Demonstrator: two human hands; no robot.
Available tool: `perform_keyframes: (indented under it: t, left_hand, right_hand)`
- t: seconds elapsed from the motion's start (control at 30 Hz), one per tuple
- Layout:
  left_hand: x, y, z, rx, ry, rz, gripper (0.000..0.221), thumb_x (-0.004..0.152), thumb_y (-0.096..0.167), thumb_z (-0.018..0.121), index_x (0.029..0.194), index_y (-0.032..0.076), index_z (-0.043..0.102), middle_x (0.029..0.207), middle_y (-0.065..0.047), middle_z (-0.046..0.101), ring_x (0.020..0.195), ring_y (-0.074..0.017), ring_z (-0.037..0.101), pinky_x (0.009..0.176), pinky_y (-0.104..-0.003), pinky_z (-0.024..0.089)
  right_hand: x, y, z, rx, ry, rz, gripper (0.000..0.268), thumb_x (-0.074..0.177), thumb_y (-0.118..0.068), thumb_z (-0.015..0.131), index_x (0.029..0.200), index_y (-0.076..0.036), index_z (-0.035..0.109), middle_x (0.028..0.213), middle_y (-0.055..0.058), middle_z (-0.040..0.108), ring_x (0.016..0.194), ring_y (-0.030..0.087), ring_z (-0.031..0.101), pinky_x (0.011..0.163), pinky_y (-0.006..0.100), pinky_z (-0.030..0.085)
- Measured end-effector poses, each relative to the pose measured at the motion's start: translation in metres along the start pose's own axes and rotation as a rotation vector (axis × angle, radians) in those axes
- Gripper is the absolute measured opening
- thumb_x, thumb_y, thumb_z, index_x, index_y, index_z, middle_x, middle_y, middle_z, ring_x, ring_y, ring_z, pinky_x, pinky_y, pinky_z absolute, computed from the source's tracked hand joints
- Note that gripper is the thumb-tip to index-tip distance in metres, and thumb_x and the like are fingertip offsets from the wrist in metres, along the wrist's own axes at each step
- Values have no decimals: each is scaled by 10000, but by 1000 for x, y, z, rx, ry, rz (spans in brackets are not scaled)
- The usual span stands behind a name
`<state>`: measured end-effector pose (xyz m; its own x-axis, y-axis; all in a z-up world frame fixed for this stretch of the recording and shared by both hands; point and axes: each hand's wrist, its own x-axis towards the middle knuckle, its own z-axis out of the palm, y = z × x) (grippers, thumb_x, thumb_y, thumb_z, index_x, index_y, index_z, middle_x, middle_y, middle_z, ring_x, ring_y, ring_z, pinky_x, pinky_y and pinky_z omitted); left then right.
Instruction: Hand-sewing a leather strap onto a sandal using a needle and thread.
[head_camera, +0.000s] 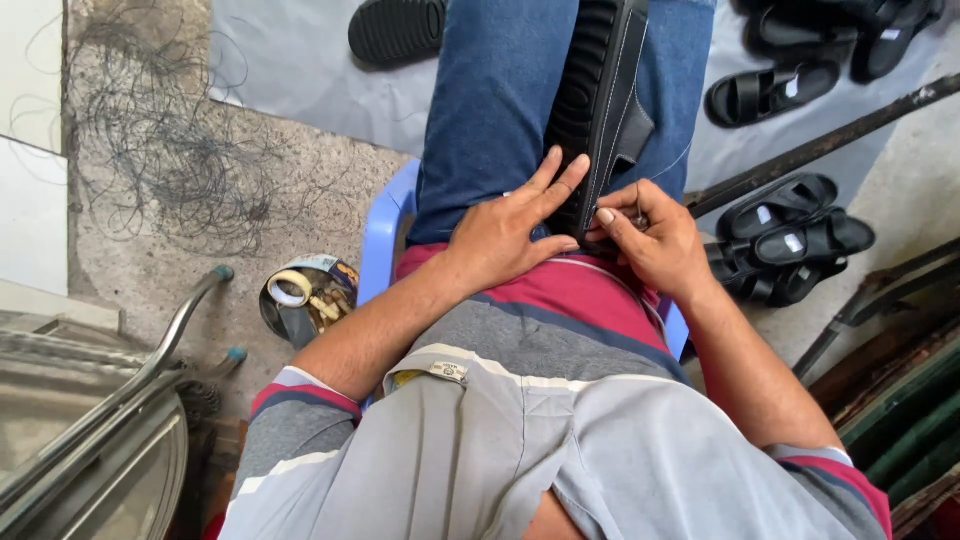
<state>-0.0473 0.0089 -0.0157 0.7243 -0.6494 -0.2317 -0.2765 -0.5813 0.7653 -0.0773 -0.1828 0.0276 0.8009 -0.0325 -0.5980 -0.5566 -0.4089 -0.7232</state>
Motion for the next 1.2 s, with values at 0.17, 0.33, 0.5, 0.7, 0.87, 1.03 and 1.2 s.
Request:
perform_keyframes:
  t: [0.17, 0.33, 0.5, 0.7, 0.87, 1.03, 1.2]
  left_hand:
    - [-4, 14, -13, -140, -74, -34, 673, 841, 379, 652, 1374, 346, 242, 1494, -11, 254, 959, -208, 651, 757, -316, 495]
    - [-10, -11, -37, -545, 39, -162, 132, 849, 226, 600, 839, 144, 704, 1178, -85, 606, 1070, -127, 580, 938, -241, 407]
    - [-34, -45, -82, 155, 485, -447, 337, 945, 329, 570, 693, 107, 594, 1032, -71, 634, 897, -210, 603, 707, -364, 454]
    - [-1, -16, -66, 117, 218, 138, 513, 920, 234, 691, 1323, 63, 424, 1389, -234, 347, 1294, -406, 374, 1092, -502, 275]
    - [19, 8, -31, 63, 6, 181, 836, 886, 320, 767, 1443, 76, 193, 1504, -154, 114, 1351, -389, 412, 997, -444, 439]
    - [20, 9, -22, -48, -26, 98, 870, 877, 326, 761, 1465, 152, 144, 1535, -56, 87, 1346, -329, 471, 933, -413, 502]
    - [19, 6, -21, -102, -20, 100, 861, 884, 297, 755, 1464, 201, 126, 1541, -56, 102, 1414, -272, 381, 975, -360, 501]
  right_hand:
    - [-8, 20, -22, 76, -52, -153, 100, 898, -128, 547, 951, -43, 544, 807, 91, 671, 700, 133, 670, 551, 191, 501]
    - [-13, 29, -73, -218, -84, -176, 72, 895, -174, 594, 918, -106, 605, 772, -5, 664, 630, 72, 614, 591, 190, 437]
    - [-11, 16, -96, -635, 28, -337, 407, 964, -182, 493, 1345, -48, 438, 1139, 154, 503, 943, 314, 542, 701, 475, 428]
    - [17, -8, -76, -717, -288, -740, 395, 890, -104, 536, 1281, -160, 530, 1048, 84, 541, 829, 259, 577, 601, 391, 468]
    - [31, -10, -68, -804, -257, -878, 388, 871, -113, 572, 1246, -209, 585, 1005, 45, 565, 751, 220, 587, 501, 350, 460]
    - [37, -1, -70, -817, -228, -941, 379, 869, -106, 605, 1235, -206, 607, 994, 51, 562, 715, 213, 588, 500, 337, 460]
    - [38, 0, -71, -821, -231, -929, 414, 850, -94, 597, 1247, -212, 603, 992, 60, 557, 725, 220, 583, 512, 348, 464]
